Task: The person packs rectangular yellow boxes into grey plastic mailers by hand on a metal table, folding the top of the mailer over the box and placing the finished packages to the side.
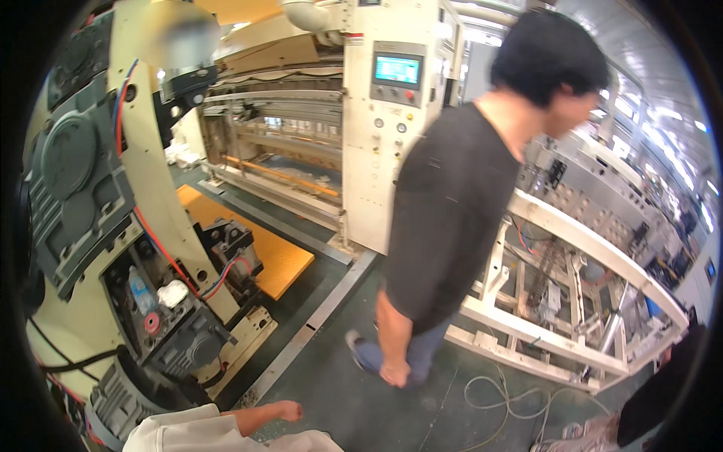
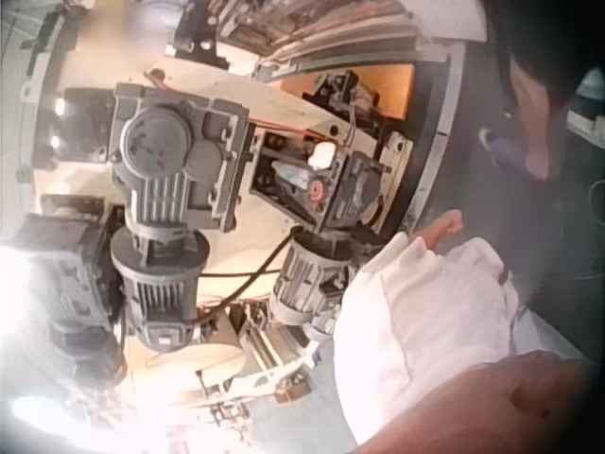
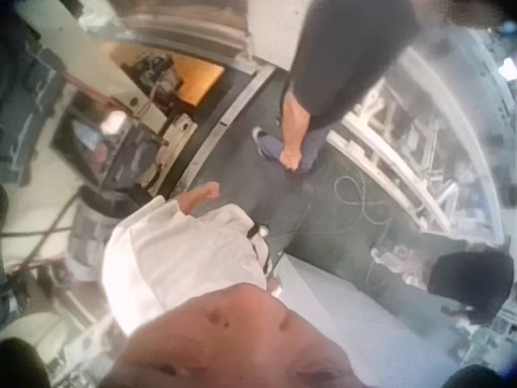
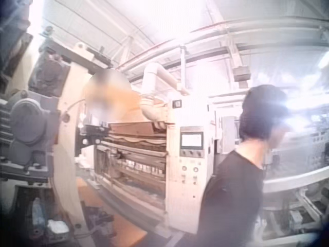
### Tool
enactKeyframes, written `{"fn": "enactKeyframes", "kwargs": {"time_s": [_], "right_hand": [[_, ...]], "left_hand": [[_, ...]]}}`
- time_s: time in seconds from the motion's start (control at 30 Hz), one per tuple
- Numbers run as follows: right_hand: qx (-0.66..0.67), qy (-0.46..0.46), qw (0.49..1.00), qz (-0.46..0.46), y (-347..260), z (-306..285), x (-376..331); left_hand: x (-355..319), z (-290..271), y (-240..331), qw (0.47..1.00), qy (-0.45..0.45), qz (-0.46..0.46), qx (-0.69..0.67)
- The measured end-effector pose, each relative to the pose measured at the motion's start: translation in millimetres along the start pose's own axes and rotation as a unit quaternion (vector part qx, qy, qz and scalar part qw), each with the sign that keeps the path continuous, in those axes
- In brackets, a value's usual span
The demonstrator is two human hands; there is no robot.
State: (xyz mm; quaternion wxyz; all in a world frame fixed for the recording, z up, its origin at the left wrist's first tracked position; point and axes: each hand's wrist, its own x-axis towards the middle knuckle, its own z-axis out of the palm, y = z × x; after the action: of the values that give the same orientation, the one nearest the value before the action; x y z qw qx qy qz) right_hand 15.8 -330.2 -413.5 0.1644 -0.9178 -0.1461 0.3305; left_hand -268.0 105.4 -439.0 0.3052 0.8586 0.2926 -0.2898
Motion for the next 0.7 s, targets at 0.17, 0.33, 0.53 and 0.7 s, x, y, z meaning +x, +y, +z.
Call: {"fn": "enactKeyframes", "kwargs": {"time_s": [0.17, 0.33, 0.53, 0.7], "right_hand": [[-0.078, -0.006, 0.995, -0.062, -30, -50, 32], [0.054, -0.015, 0.997, 0.046, -72, -87, 72], [0.133, -0.022, 0.991, 0.004, -101, -116, 74], [0.103, 0.006, 0.994, -0.023, -93, -94, 80]], "left_hand": [[-11, -21, 58, 0.958, 0.152, -0.117, -0.214], [17, -32, 100, 0.968, 0.083, -0.077, -0.224], [59, -44, 116, 0.968, 0.082, -0.041, -0.234], [77, -69, 102, 0.968, 0.118, -0.011, -0.220]]}}
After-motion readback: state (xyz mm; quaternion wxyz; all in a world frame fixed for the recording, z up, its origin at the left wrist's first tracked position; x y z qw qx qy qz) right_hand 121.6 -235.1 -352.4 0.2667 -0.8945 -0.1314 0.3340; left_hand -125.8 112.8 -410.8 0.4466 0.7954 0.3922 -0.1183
